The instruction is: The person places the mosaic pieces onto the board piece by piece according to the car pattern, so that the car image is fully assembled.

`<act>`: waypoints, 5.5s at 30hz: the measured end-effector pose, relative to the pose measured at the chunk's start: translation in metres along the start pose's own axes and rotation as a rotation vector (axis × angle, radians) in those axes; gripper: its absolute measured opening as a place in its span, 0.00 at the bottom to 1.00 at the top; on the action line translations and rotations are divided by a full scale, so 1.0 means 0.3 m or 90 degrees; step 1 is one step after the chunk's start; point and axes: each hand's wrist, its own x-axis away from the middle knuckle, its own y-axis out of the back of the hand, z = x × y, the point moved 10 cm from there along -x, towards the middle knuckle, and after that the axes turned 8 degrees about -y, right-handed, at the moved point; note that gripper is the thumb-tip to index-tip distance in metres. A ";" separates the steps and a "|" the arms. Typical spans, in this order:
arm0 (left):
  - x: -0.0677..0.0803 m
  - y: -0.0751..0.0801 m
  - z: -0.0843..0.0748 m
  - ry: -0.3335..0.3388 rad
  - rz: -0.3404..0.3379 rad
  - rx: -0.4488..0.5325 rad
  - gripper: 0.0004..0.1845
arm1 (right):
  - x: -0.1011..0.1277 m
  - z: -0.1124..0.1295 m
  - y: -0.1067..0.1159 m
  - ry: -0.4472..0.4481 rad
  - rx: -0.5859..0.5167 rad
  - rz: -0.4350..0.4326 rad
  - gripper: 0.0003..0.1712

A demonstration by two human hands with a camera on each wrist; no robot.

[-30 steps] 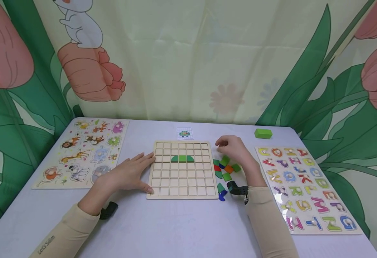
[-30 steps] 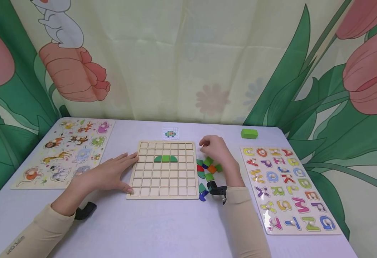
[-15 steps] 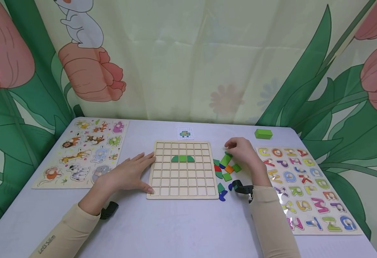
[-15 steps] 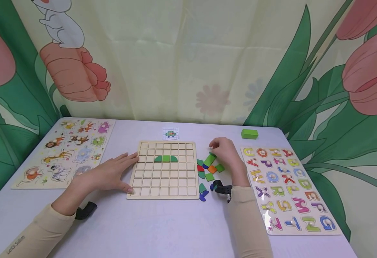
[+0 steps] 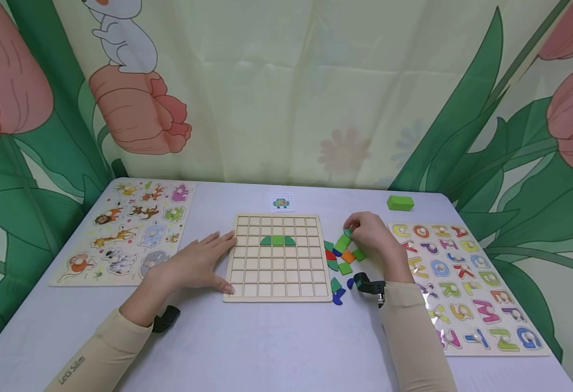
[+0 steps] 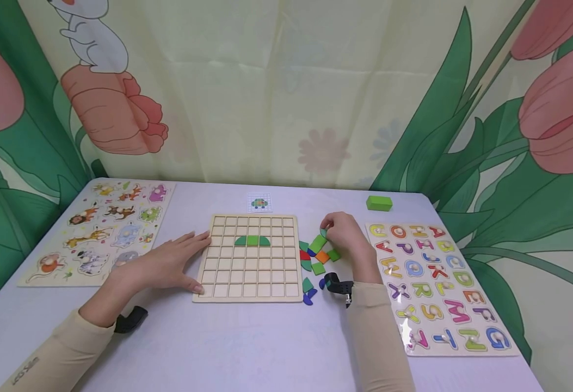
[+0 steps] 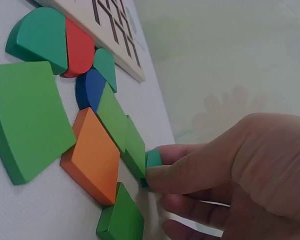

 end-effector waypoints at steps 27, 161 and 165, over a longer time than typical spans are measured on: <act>-0.001 -0.007 0.007 0.003 0.001 0.002 0.64 | 0.029 0.037 0.033 0.012 -0.003 -0.017 0.11; -0.006 0.000 0.006 0.000 0.008 0.009 0.63 | 0.175 0.621 -0.384 0.280 0.009 0.047 0.01; -0.007 0.003 0.004 -0.001 0.008 0.008 0.63 | 0.172 0.600 -0.367 0.289 -0.002 0.062 0.02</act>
